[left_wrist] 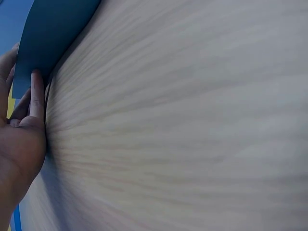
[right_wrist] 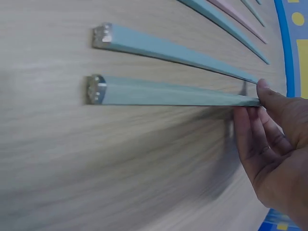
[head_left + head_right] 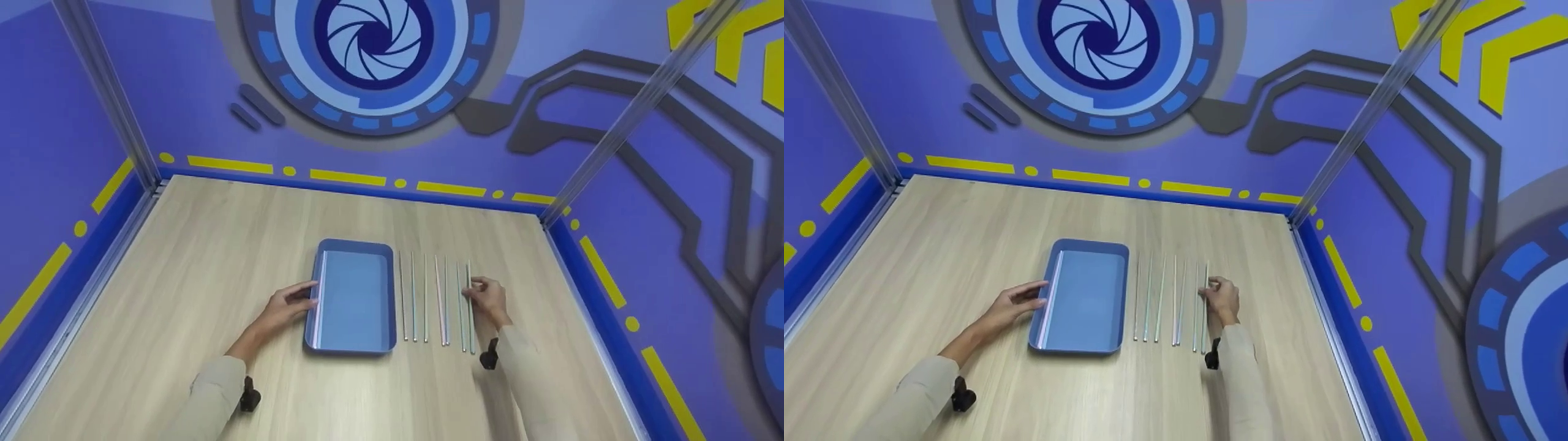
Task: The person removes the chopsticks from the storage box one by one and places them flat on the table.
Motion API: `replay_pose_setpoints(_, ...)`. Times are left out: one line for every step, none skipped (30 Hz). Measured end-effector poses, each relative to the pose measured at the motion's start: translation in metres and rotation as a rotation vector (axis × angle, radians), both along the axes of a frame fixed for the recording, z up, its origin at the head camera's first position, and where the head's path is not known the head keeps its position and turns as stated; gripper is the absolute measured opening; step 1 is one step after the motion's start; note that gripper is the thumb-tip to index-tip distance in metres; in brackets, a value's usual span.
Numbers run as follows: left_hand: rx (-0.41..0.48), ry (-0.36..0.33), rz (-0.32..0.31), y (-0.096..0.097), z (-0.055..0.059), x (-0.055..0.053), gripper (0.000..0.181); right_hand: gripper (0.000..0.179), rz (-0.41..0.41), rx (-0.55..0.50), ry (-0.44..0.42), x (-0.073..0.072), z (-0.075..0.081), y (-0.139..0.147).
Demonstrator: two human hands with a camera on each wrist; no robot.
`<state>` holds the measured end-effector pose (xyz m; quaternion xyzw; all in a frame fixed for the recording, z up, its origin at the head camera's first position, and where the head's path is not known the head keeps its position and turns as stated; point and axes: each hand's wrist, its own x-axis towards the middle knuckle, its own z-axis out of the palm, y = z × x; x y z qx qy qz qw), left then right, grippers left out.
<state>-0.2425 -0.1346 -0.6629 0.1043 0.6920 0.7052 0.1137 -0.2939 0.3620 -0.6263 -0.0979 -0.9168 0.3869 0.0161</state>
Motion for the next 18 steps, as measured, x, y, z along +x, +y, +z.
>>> replay_pose_setpoints(0.003, 0.004, -0.001, 0.000, 0.000, 0.000, 0.056, 0.042, 0.007, -0.001, 0.007, 0.000, -0.002, 0.000)
replay_pose_setpoints(0.003, 0.004, 0.003, 0.000, -0.001, 0.000, 0.056, 0.041, 0.012, 0.001, 0.017, 0.000, -0.004, 0.001)
replay_pose_setpoints(0.002, 0.007, 0.004, 0.001, -0.001, 0.000, 0.055, 0.041, 0.015, 0.004, 0.025, 0.000, -0.005, 0.001)
replay_pose_setpoints(-0.001, 0.010, 0.007, 0.001, -0.001, 0.000, 0.055, 0.040, 0.020, 0.009, 0.034, 0.000, -0.007, 0.002)
replay_pose_setpoints(-0.004, 0.012, 0.006, 0.001, -0.001, 0.001, 0.055, 0.040, 0.021, 0.017, 0.043, 0.000, -0.009, 0.002)
replay_pose_setpoints(-0.008, 0.014, 0.008, 0.001, -0.001, 0.001, 0.055, 0.039, 0.024, 0.026, 0.051, 0.000, -0.011, 0.002)
replay_pose_setpoints(-0.008, 0.016, 0.008, 0.001, -0.001, 0.001, 0.055, 0.039, 0.024, 0.036, 0.056, 0.000, -0.012, 0.003)
replay_pose_setpoints(-0.007, 0.014, 0.009, 0.002, -0.001, 0.001, 0.055, 0.039, 0.018, 0.048, 0.059, 0.000, -0.013, 0.003)
replay_pose_setpoints(0.001, 0.008, 0.009, 0.002, -0.001, 0.001, 0.055, 0.038, 0.010, 0.058, 0.061, 0.000, -0.014, 0.003)
replay_pose_setpoints(0.008, 0.004, 0.009, 0.002, -0.001, 0.001, 0.056, 0.037, 0.000, 0.066, 0.062, 0.000, -0.015, 0.003)
replay_pose_setpoints(0.016, 0.002, 0.008, 0.002, -0.001, 0.001, 0.056, 0.037, -0.013, 0.068, 0.060, 0.000, -0.016, 0.002)
replay_pose_setpoints(0.025, 0.004, 0.007, 0.002, -0.001, 0.001, 0.056, 0.036, -0.027, 0.071, 0.058, 0.000, -0.016, 0.001)
replay_pose_setpoints(0.035, 0.003, 0.007, 0.003, -0.001, 0.001, 0.057, 0.035, -0.041, 0.072, 0.054, 0.000, -0.017, 0.000)
replay_pose_setpoints(0.043, 0.003, 0.009, 0.003, -0.001, 0.001, 0.057, 0.034, -0.048, 0.072, 0.052, 0.000, -0.017, 0.000)
replay_pose_setpoints(0.052, 0.005, 0.011, 0.003, -0.001, 0.001, 0.057, 0.033, -0.049, 0.068, 0.050, 0.000, -0.017, 0.000)
replay_pose_setpoints(0.053, 0.007, 0.013, 0.003, -0.002, 0.001, 0.057, 0.033, -0.047, 0.065, 0.050, 0.000, -0.018, 0.000)
replay_pose_setpoints(0.049, 0.007, 0.016, 0.004, -0.002, 0.001, 0.057, 0.032, -0.044, 0.069, 0.054, 0.000, -0.017, 0.001)
replay_pose_setpoints(0.044, 0.006, 0.014, 0.004, -0.002, 0.002, 0.057, 0.032, -0.038, 0.074, 0.064, 0.001, -0.017, 0.003)
